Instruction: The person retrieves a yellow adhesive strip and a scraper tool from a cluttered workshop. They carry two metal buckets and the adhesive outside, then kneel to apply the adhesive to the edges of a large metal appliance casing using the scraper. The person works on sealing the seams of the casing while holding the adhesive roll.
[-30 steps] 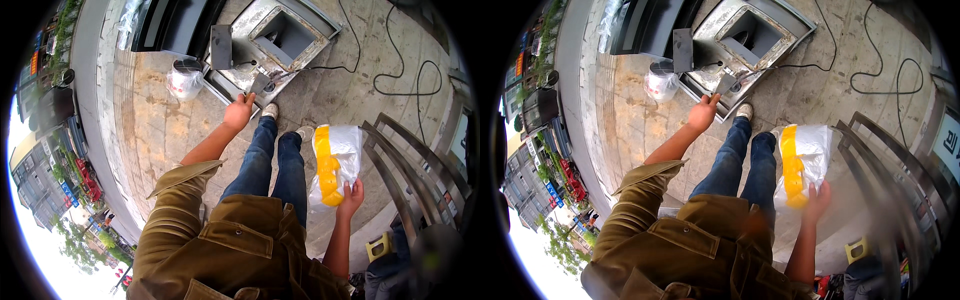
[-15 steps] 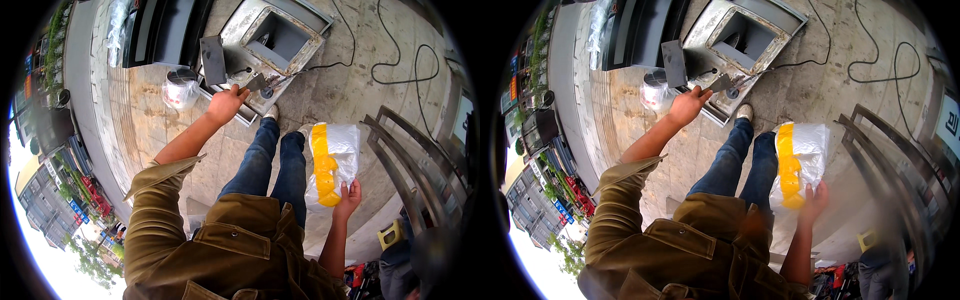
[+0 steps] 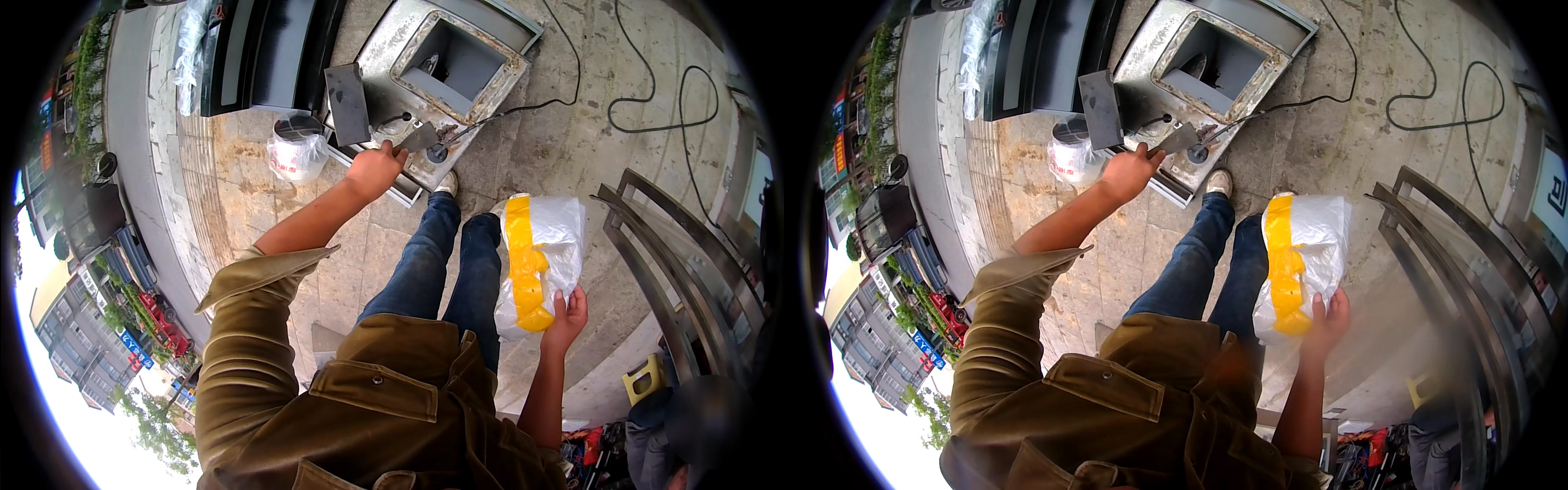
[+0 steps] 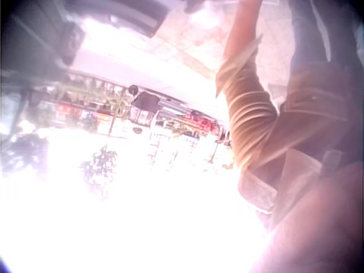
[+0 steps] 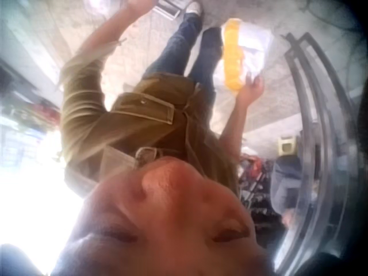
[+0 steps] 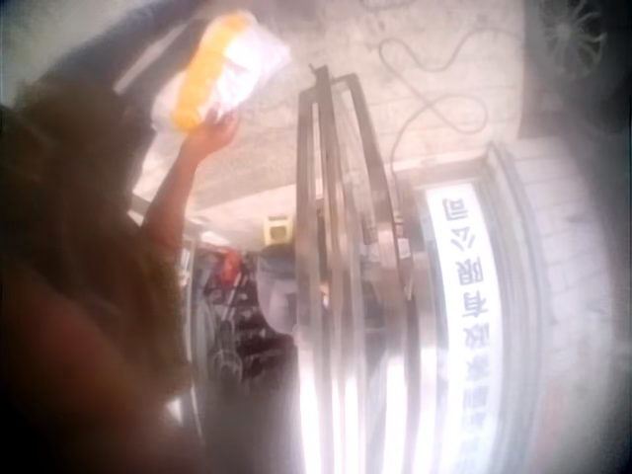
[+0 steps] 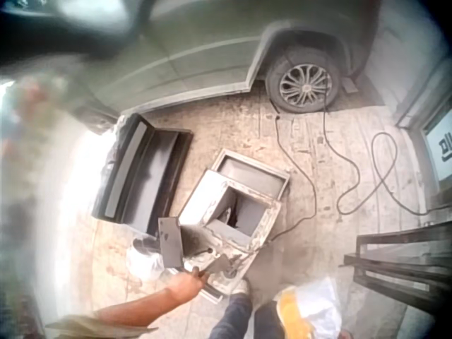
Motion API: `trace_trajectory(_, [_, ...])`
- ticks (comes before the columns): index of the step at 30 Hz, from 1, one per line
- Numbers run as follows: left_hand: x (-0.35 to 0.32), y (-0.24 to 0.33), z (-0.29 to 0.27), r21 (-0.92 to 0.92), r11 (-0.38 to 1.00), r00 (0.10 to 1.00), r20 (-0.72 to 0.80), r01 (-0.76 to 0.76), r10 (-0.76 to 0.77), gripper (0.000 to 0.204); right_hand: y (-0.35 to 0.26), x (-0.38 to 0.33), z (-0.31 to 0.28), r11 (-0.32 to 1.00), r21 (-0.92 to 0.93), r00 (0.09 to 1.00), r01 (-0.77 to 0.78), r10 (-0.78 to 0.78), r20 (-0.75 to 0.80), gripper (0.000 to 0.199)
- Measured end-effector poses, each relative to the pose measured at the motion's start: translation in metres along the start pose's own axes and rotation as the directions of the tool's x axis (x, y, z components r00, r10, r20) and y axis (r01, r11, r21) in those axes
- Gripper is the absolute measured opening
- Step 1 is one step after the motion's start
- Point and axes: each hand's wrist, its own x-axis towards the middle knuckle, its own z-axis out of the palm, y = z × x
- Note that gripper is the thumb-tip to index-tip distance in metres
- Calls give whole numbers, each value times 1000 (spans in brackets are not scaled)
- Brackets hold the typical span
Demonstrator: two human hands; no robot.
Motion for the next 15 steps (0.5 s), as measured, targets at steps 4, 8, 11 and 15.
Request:
trace_trajectory(4, [4,0,4,-47,999,999,29,26,-25,36,2,2,3,1000,-9,1000,11,-11,-2,34])
trace_trajectory(8, [9,3,5,-99,993,996,68,71,-64,34,-6,3,8,1000,-9,1000,-1,1,21,34])
trace_trajectory(11, [14,6,6,-141,986,996,42,83,-77,32,-9,2,14,1000,3,1000,1,-1,22,34])
trace_trajectory(15, [29,26,7,-192,972,991,32,132,-128,32,-18,-2,20,1000,-5,1000,3,-3,2,33])
